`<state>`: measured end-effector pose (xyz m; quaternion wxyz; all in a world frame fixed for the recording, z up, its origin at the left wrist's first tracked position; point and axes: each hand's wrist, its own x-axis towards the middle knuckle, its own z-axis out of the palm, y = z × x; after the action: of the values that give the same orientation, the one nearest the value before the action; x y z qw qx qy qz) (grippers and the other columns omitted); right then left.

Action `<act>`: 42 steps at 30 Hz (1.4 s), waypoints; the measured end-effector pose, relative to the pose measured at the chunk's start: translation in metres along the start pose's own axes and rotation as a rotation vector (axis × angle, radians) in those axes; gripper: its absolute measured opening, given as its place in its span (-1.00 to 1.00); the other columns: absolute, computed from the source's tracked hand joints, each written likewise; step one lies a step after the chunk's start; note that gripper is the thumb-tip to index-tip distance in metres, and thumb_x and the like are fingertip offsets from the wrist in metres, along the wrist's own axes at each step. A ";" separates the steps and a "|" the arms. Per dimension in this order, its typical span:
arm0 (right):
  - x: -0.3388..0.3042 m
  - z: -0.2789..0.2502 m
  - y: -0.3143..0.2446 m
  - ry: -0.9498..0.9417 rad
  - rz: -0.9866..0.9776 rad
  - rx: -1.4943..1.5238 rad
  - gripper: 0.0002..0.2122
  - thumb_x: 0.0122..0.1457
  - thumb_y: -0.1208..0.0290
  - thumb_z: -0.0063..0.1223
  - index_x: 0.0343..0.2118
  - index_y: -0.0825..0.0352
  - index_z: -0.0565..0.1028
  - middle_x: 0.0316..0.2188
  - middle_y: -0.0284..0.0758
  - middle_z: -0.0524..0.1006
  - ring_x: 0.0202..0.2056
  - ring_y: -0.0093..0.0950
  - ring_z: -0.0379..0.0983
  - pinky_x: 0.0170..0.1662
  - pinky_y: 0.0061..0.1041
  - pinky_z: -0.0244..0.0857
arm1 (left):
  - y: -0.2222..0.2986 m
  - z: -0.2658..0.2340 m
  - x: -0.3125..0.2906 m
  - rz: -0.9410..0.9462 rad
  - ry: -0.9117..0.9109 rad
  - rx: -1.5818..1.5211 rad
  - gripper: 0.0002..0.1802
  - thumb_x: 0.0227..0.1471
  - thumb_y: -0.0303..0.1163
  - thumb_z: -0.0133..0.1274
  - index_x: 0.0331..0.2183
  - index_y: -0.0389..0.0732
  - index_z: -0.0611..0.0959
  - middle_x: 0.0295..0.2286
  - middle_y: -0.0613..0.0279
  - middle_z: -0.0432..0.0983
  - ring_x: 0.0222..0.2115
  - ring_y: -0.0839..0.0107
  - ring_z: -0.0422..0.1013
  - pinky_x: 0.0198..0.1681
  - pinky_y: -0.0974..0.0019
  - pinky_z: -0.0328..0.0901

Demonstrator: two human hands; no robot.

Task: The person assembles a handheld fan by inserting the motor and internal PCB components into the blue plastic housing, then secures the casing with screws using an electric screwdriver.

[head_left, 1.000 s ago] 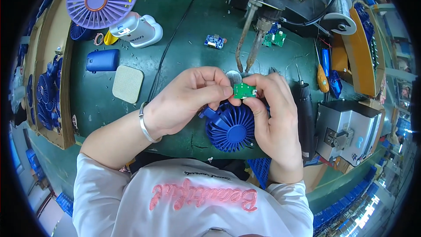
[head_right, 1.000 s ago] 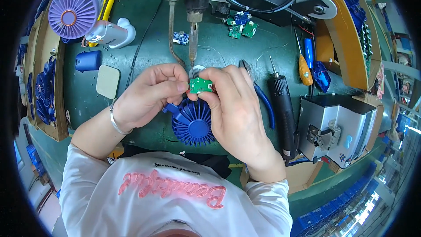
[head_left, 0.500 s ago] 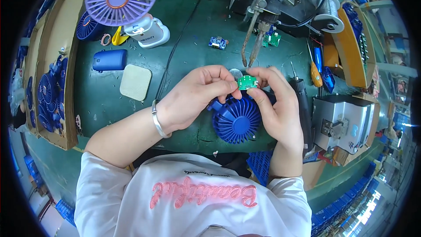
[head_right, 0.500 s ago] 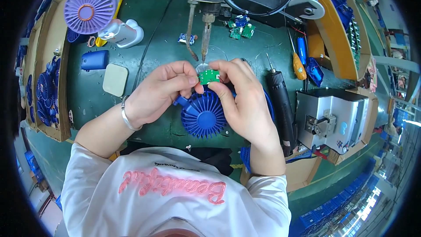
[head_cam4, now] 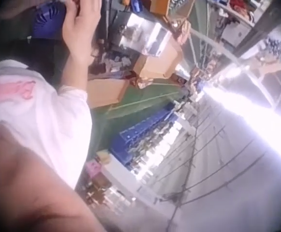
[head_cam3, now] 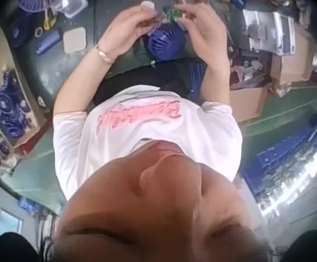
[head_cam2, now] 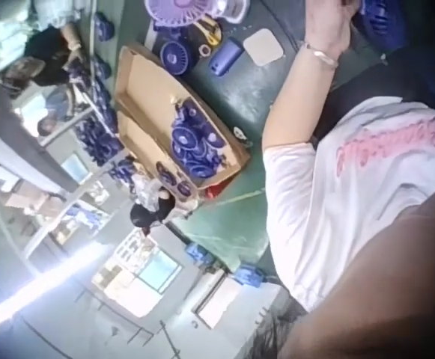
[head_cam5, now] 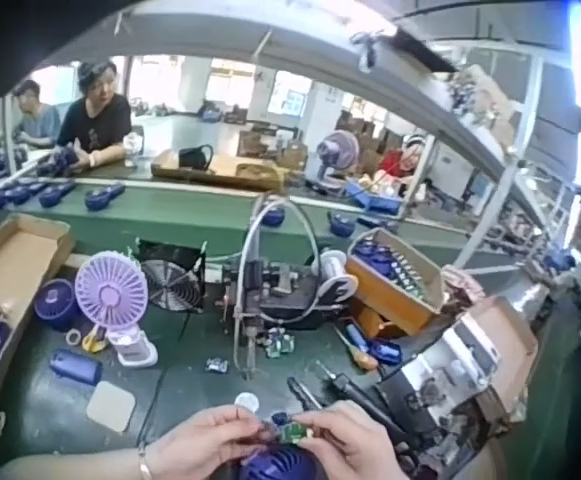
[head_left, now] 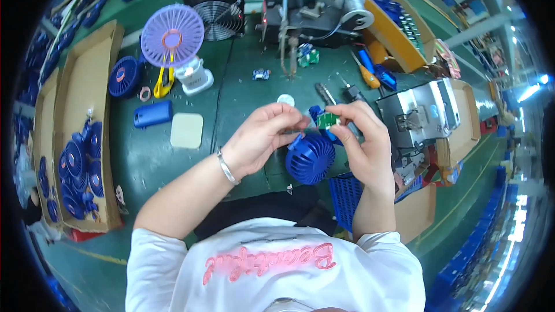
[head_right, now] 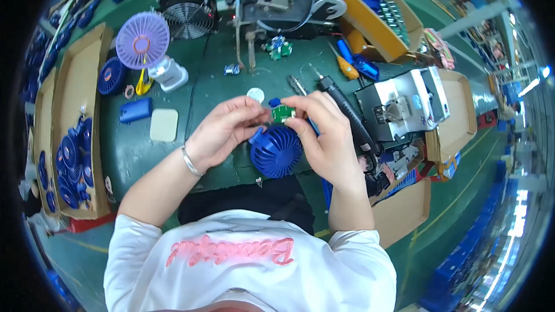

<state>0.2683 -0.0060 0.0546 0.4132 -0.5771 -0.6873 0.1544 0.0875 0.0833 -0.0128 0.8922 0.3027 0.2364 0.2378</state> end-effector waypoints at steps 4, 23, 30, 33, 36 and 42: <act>-0.017 -0.006 -0.024 0.146 -0.024 0.029 -0.76 -0.01 0.69 0.09 -0.23 0.40 0.49 -0.46 -0.25 0.41 -0.40 -0.37 0.36 -0.31 -0.49 0.26 | -0.016 -0.009 -0.004 -0.158 -0.117 -0.129 -0.79 0.16 -0.34 -0.03 -0.18 -0.19 0.55 -0.14 0.25 0.48 -0.08 0.41 0.39 0.01 0.22 0.28; -0.090 -0.018 -0.021 0.417 0.202 0.379 -0.79 0.22 0.54 -0.01 -0.09 0.41 0.43 -0.30 -0.46 0.40 -0.27 -0.71 0.28 -0.18 -0.73 0.17 | 0.031 0.029 -0.041 0.142 -0.210 0.533 -0.42 0.02 -0.25 0.17 0.04 -0.24 0.41 -0.15 0.27 0.49 -0.13 0.47 0.41 -0.02 0.35 0.30; -0.081 -0.001 -0.025 -0.109 0.234 0.565 -0.74 0.17 0.54 0.02 -0.07 0.41 0.44 -0.19 -0.35 0.48 -0.15 -0.57 0.41 -0.05 -0.54 0.28 | 0.047 0.080 -0.121 0.776 0.269 0.669 -0.28 -0.21 -0.47 0.25 0.05 -0.29 0.36 -0.17 0.19 0.35 -0.18 0.46 0.37 -0.08 0.41 0.28; -0.066 0.013 -0.028 -0.242 -0.072 0.502 -0.68 0.10 0.42 0.16 -0.10 0.41 0.44 -0.15 -0.23 0.44 -0.10 -0.41 0.42 -0.01 -0.46 0.27 | 0.027 0.081 -0.141 0.872 0.356 0.620 -0.22 -0.29 -0.41 0.30 0.03 -0.31 0.34 -0.18 0.17 0.35 -0.18 0.41 0.37 -0.09 0.37 0.31; -0.056 0.025 -0.043 -0.289 -0.111 0.611 -0.51 0.03 0.31 0.27 -0.02 0.40 0.37 -0.13 -0.20 0.46 -0.11 -0.37 0.44 0.01 -0.42 0.28 | 0.008 0.072 -0.149 0.875 0.364 0.650 -0.21 -0.35 -0.41 0.38 -0.04 -0.29 0.38 -0.19 0.16 0.36 -0.17 0.40 0.37 -0.05 0.36 0.30; -0.070 0.039 -0.061 -0.304 -0.051 0.695 -0.41 0.03 0.35 0.28 0.07 0.46 0.27 -0.12 -0.13 0.48 -0.08 -0.38 0.46 0.03 -0.41 0.30 | -0.013 0.068 -0.154 0.855 0.284 0.556 -0.16 -0.33 -0.34 0.42 -0.01 -0.29 0.35 -0.17 0.11 0.39 -0.12 0.35 0.37 0.01 0.31 0.28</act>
<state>0.1979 -0.0777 0.0451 0.4811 -0.3559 -0.6615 0.4520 0.0103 -0.0424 0.0693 0.5609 0.5621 0.2644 0.5473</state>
